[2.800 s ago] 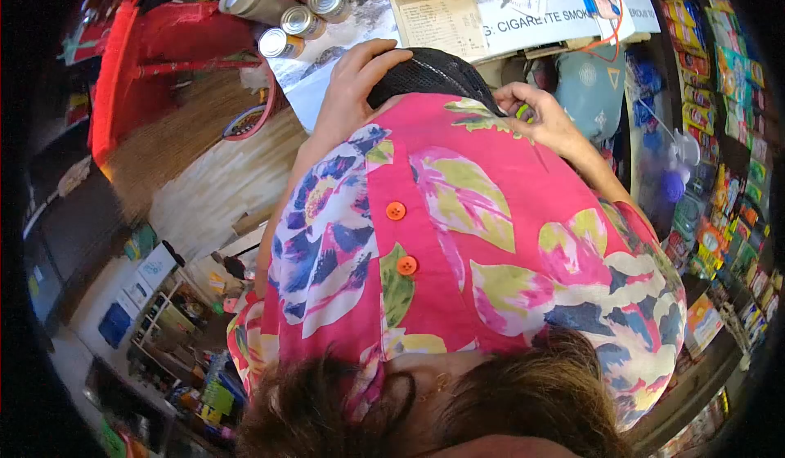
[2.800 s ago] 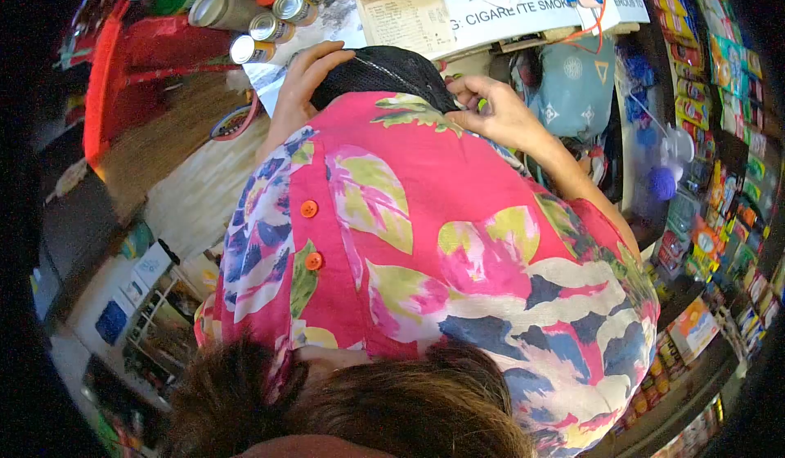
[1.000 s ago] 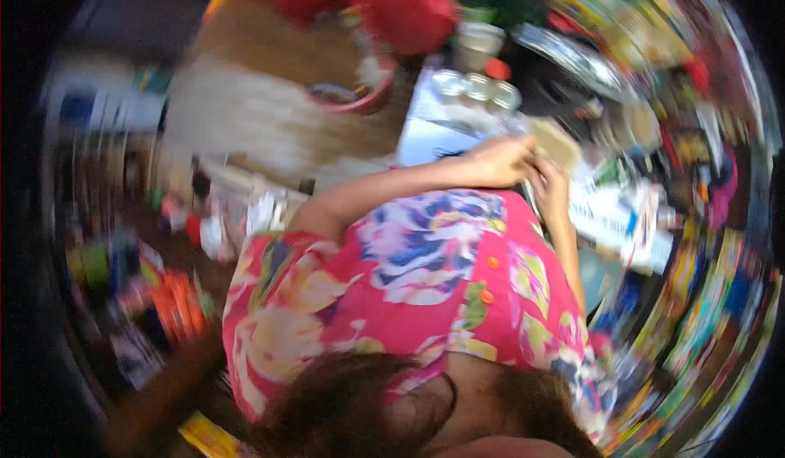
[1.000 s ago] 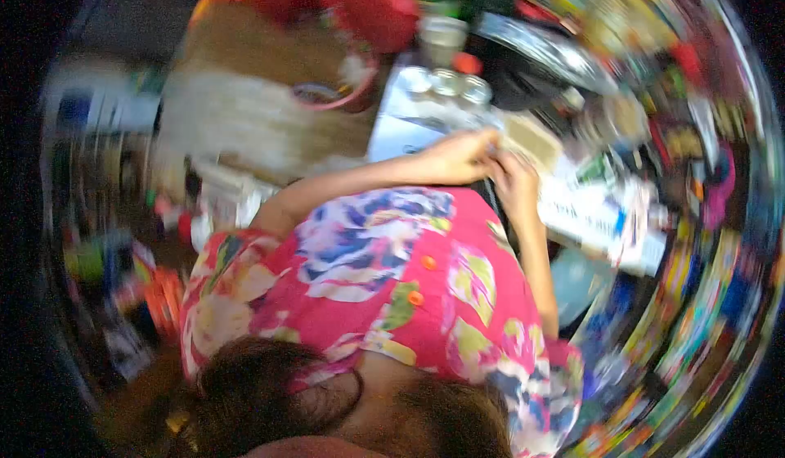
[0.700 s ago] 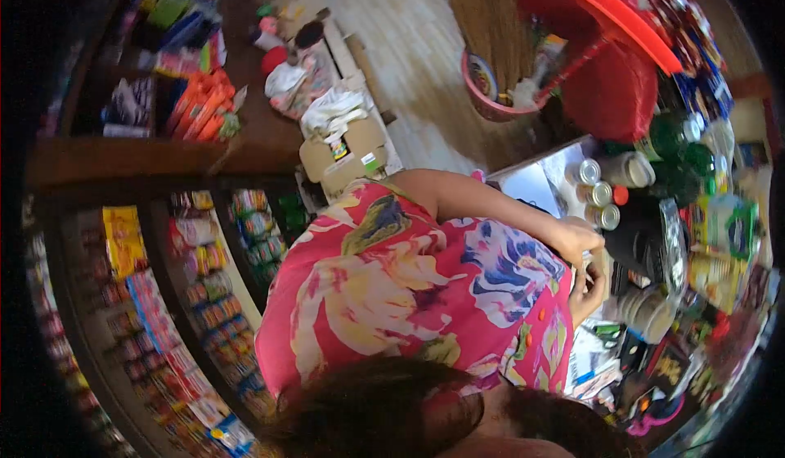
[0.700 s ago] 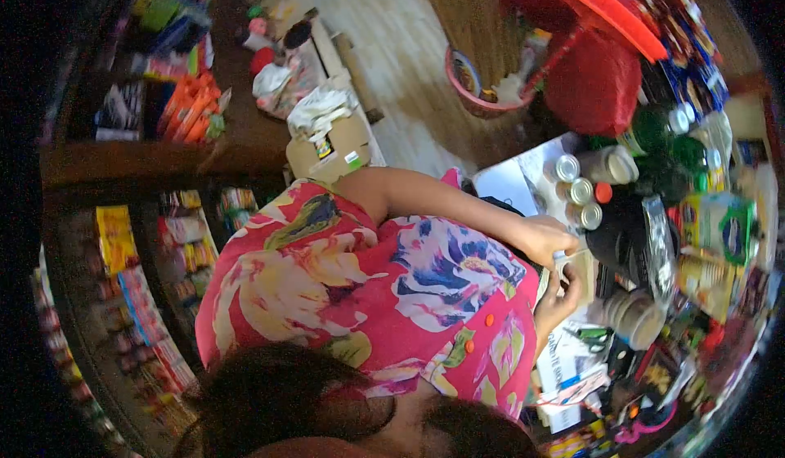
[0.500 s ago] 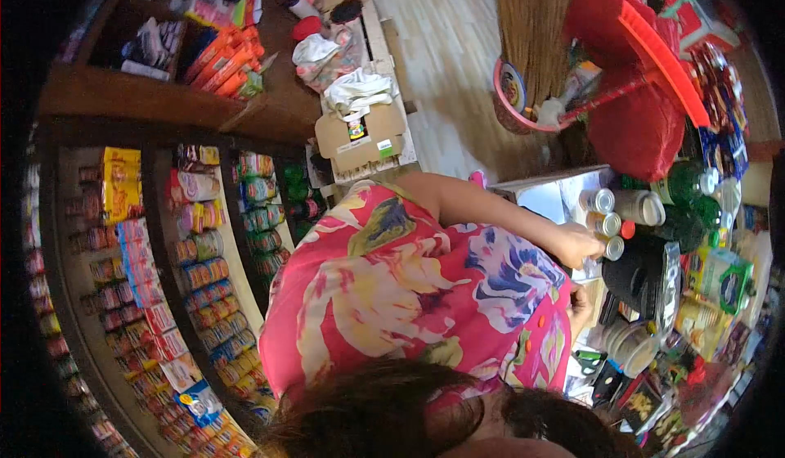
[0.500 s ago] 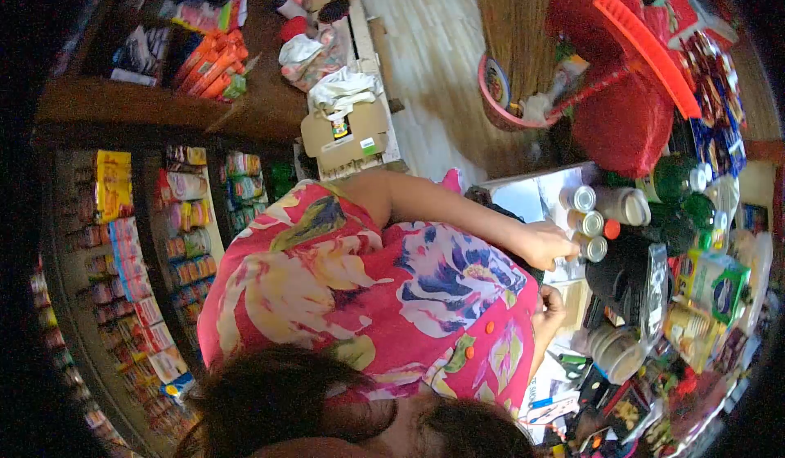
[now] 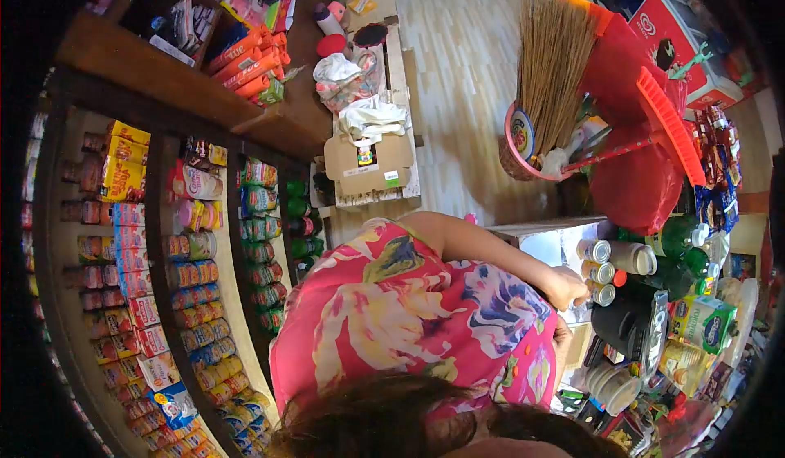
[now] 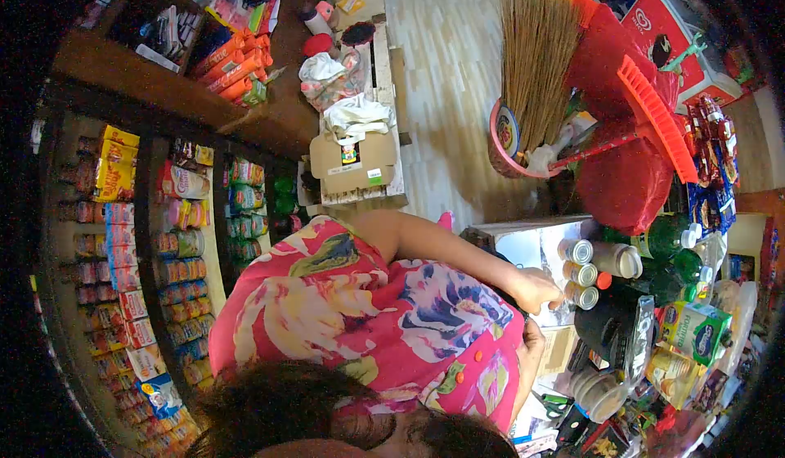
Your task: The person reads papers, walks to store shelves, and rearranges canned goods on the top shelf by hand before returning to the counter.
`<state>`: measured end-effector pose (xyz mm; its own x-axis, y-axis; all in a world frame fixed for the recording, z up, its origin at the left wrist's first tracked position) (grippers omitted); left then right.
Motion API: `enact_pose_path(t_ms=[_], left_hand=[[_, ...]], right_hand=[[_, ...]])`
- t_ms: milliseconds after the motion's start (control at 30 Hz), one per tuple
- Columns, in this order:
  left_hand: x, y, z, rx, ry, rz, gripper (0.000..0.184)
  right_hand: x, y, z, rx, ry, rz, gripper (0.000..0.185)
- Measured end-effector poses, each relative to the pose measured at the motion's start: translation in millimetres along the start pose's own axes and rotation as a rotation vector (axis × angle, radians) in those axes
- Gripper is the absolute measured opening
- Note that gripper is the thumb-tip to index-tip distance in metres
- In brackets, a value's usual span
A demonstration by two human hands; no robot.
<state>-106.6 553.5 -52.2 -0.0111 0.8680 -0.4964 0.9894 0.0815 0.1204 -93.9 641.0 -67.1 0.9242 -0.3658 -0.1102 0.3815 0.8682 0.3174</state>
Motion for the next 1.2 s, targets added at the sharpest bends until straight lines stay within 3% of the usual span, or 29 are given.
enact_pose_path(t_ms=[67, 200, 333, 433, 467, 533, 567, 700, 800, 833, 900, 1000, 1133, 1200], left_hand=[[3.0, 7.8, -20.1, 0.163, 0.065, 0.03, 0.024], [32.7, 11.9, -36.7, 0.365, -0.103, 0.208, 0.025], [33.3, 26.4, -43.2, 0.534, -0.326, 0.144, 0.021], [27.2, 37.0, -54.9, 0.692, -0.259, 0.079, 0.021], [18.2, 48.6, -61.6, 0.829, -0.143, 0.078, 0.02], [25.3, 38.1, -53.5, 0.678, -0.081, 0.11, 0.017], [37.9, 31.9, -41.3, 0.724, -0.095, 0.064, 0.016], [35.9, 27.0, -41.3, 0.614, -0.026, 0.109, 0.021], [45.0, 0.7, -16.9, 0.298, -0.059, 0.166, 0.033], [34.7, -3.6, -16.1, 0.289, -0.182, 0.013, 0.038], [34.4, -14.1, 3.3, -0.006, -0.365, 0.1, 0.043], [43.8, -21.2, 13.8, -0.202, -0.362, 0.344, 0.048], [82.4, -41.0, 27.6, -0.111, -0.266, 0.636, 0.043], [85.4, -50.4, 31.5, -0.01, -0.145, 0.553, 0.037]], right_hand=[[-1.9, 4.3, -2.0, 0.028, -0.035, -0.022, 0.013], [-5.7, 12.5, -16.2, 0.108, -0.233, -0.113, 0.015], [-3.7, 25.8, -19.7, 0.157, -0.534, -0.215, 0.018], [1.4, 17.3, 45.0, -0.137, 0.247, -0.049, 0.027], [-10.2, 17.4, 25.0, -0.118, 0.246, -0.074, 0.025], [-33.2, 16.9, -15.4, -0.081, 0.243, -0.126, 0.021], [-36.2, 14.5, -11.9, -0.106, 0.472, -0.058, 0.017], [-41.8, 18.0, -11.6, -0.197, 0.646, -0.083, 0.011], [-41.3, 16.2, -14.5, -0.24, 0.644, -0.1, 0.011], [-44.3, 15.0, -23.5, -0.236, 0.635, -0.112, 0.01], [-45.1, 16.8, -28.7, -0.191, 0.621, -0.129, 0.009], [-47.5, 20.2, -30.7, -0.145, 0.63, -0.127, 0.012], [-48.0, 24.9, -42.0, -0.132, 0.432, -0.168, 0.018], [-49.7, 28.0, -44.4, -0.095, 0.431, -0.199, 0.018]])
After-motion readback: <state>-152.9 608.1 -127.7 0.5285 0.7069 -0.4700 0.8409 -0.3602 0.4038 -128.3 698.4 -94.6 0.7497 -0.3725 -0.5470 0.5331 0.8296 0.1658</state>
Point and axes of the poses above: each hand's wrist, its own y-axis away from the middle knuckle, its own x-axis out of the palm, z = x × y, the point moved 10 cm from there along -y, towards the middle knuckle, and after that the axes turned 3 degrees about -x, right-handed, at the moved point
